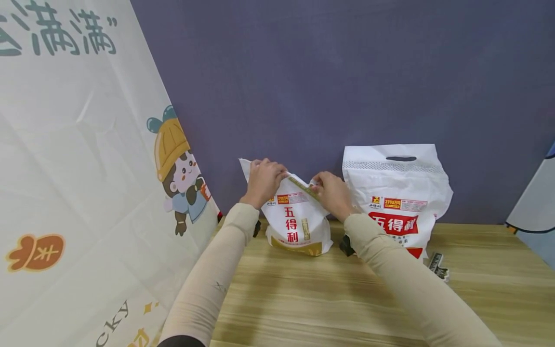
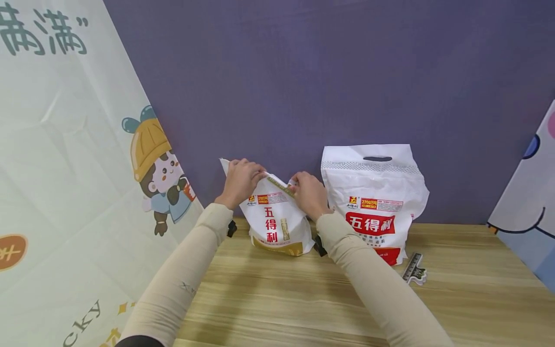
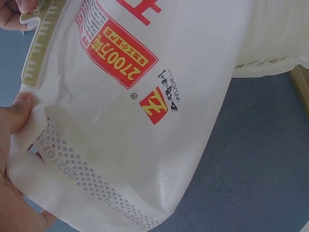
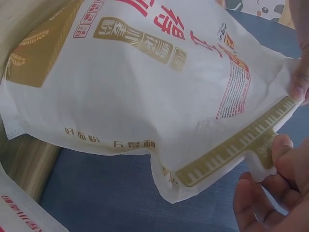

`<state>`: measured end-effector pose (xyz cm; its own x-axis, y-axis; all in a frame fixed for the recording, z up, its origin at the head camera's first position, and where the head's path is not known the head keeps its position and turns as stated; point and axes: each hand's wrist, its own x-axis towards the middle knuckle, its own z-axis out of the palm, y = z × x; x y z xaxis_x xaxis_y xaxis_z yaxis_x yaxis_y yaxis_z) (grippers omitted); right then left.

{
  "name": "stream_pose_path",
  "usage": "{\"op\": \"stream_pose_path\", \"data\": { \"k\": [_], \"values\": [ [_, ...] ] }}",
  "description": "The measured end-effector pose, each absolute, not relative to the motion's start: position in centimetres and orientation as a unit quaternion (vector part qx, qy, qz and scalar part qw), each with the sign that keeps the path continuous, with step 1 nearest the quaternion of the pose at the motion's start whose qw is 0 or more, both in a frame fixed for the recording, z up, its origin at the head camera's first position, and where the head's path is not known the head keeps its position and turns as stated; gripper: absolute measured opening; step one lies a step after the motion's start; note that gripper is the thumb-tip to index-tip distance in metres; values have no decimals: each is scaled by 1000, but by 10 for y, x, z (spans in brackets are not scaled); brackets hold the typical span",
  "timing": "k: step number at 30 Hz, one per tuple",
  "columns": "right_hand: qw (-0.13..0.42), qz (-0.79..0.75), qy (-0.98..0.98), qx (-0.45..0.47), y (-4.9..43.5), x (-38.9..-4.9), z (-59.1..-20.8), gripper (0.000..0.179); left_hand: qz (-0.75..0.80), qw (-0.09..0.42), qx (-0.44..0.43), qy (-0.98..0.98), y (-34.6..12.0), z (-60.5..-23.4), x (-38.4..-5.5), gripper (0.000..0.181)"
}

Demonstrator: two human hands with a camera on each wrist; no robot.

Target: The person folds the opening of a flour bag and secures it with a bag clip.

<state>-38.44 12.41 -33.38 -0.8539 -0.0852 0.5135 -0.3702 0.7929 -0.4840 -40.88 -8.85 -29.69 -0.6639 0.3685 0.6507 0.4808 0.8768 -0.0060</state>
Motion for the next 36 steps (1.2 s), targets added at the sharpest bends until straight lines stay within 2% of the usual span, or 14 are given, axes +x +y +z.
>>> {"op": "stream_pose_path", "data": {
  "k": [18,26,36],
  "values": [
    [232,324,-906,143,129,-371,-343,37,-81,340,-238,-906,-89,-298,-410,23],
    [210,365,-897,138,141,-364,-353,45,-73,331,-237,-910,-87,-299,-405,24],
    [198,430,-870,136,158,-353,-361,37,-58,353,-242,-902,-81,-299,-397,20]
  ]
}}
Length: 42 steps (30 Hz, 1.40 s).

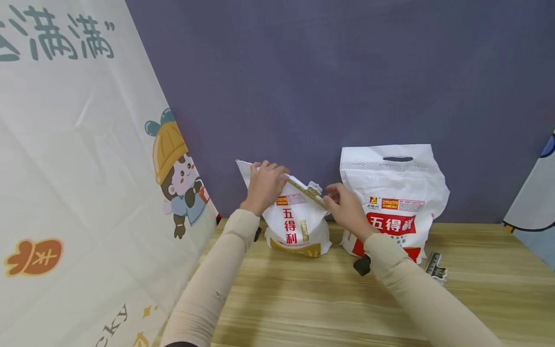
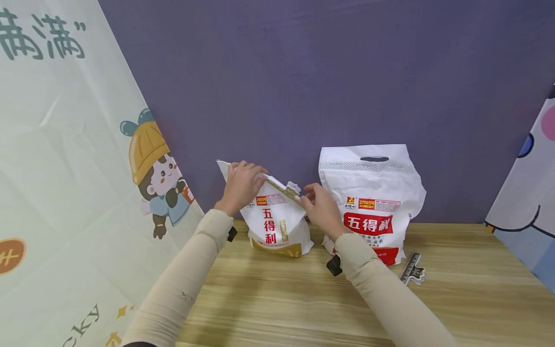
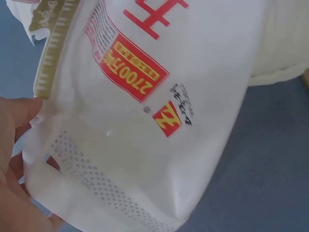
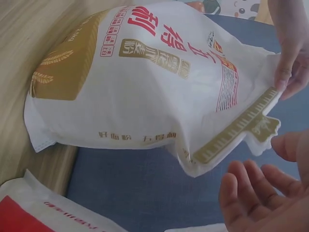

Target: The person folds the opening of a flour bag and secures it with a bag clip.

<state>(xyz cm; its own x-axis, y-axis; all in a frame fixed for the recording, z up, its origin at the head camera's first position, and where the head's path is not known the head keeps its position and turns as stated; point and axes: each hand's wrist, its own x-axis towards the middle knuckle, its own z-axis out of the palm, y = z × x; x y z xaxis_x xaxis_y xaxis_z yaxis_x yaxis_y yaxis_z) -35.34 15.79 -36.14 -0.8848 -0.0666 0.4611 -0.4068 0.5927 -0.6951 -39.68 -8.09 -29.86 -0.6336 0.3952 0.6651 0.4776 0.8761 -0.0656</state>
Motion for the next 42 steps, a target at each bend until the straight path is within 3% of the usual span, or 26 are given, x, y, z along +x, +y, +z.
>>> {"op": "stream_pose_path", "data": {
  "k": [9,21,30,42],
  "values": [
    [193,449,-861,141,175,-341,-373,28,-128,382,-264,-876,-61,-298,-385,20],
    [207,494,-833,138,184,-326,-391,16,-254,378,-283,-844,-29,-317,-356,16],
    [216,550,-800,104,201,-308,-399,21,-361,398,-315,-782,-7,-351,-337,12],
    [236,582,-773,91,226,-290,-403,26,-426,378,-311,-761,8,-377,-316,8]
  ]
}}
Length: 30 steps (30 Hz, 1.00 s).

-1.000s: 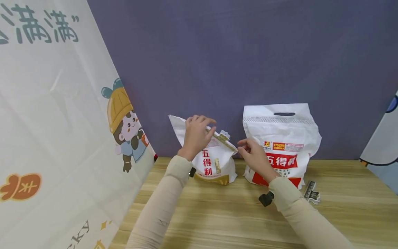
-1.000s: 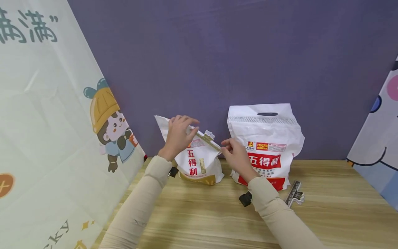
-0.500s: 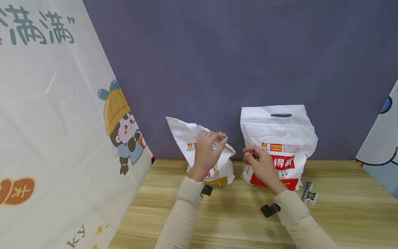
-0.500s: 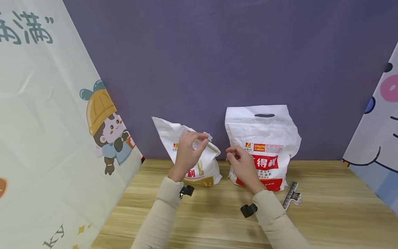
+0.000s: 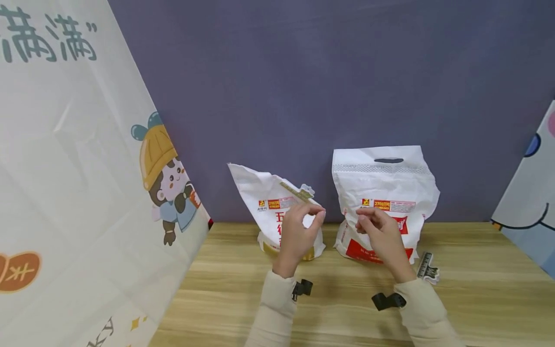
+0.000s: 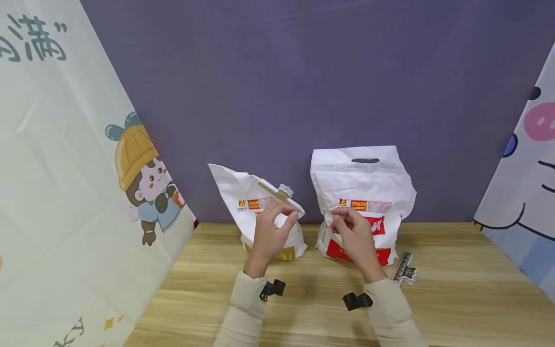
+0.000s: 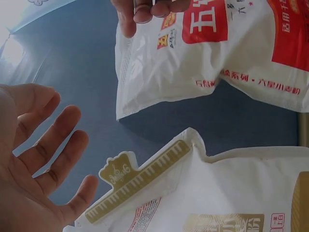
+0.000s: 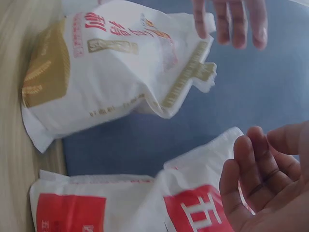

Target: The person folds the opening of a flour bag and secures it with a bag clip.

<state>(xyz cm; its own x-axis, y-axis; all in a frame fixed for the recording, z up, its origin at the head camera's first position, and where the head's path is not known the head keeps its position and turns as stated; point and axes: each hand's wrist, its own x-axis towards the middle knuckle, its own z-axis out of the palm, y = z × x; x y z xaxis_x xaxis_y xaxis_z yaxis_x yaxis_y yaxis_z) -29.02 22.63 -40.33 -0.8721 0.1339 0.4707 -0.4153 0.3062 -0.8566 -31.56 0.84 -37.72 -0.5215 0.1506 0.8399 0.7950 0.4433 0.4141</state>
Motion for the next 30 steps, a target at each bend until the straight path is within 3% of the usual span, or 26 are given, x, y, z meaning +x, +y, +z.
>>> {"op": "stream_pose_path", "data": {
  "k": [19,30],
  "values": [
    [289,610,-737,41,279,-286,-398,31,-394,355,-325,-783,30,-392,-306,8],
    [306,716,-626,-43,321,-287,-401,16,-342,335,-340,-810,49,-402,-301,8]
  ]
}}
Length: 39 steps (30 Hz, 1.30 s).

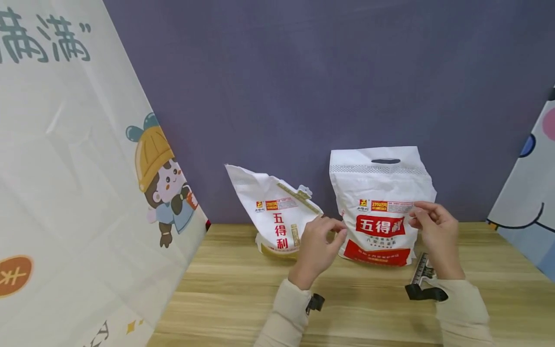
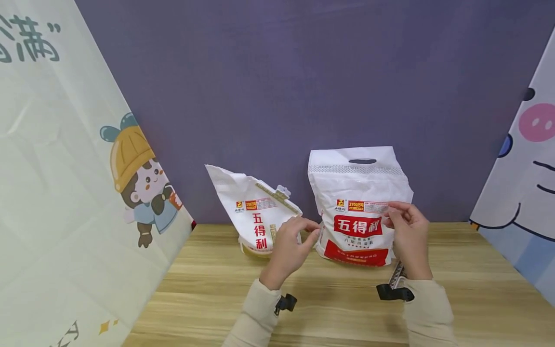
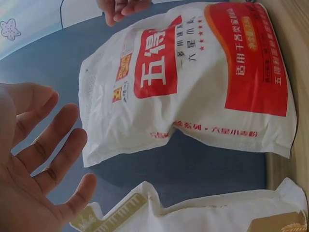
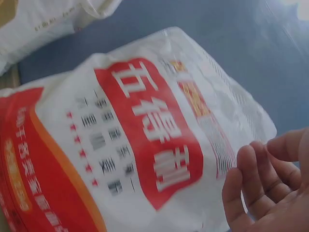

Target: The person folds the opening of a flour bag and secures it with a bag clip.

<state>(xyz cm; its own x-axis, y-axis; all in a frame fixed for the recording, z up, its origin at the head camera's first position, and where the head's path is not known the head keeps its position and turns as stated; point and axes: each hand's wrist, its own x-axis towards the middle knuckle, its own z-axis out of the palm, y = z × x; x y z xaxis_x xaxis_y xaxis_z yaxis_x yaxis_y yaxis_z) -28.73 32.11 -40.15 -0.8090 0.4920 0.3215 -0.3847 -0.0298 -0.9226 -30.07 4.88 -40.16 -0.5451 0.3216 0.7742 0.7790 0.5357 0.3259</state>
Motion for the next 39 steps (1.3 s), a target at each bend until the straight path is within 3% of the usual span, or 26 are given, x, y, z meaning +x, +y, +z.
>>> {"op": "stream_pose_path", "data": {
  "k": [18,39],
  "values": [
    [304,760,-560,-128,360,-288,-409,13,-326,326,-380,-802,83,-401,-296,7],
    [278,811,-498,-127,370,-303,-412,10,-89,303,-373,-873,137,-329,-344,21]
  ]
}}
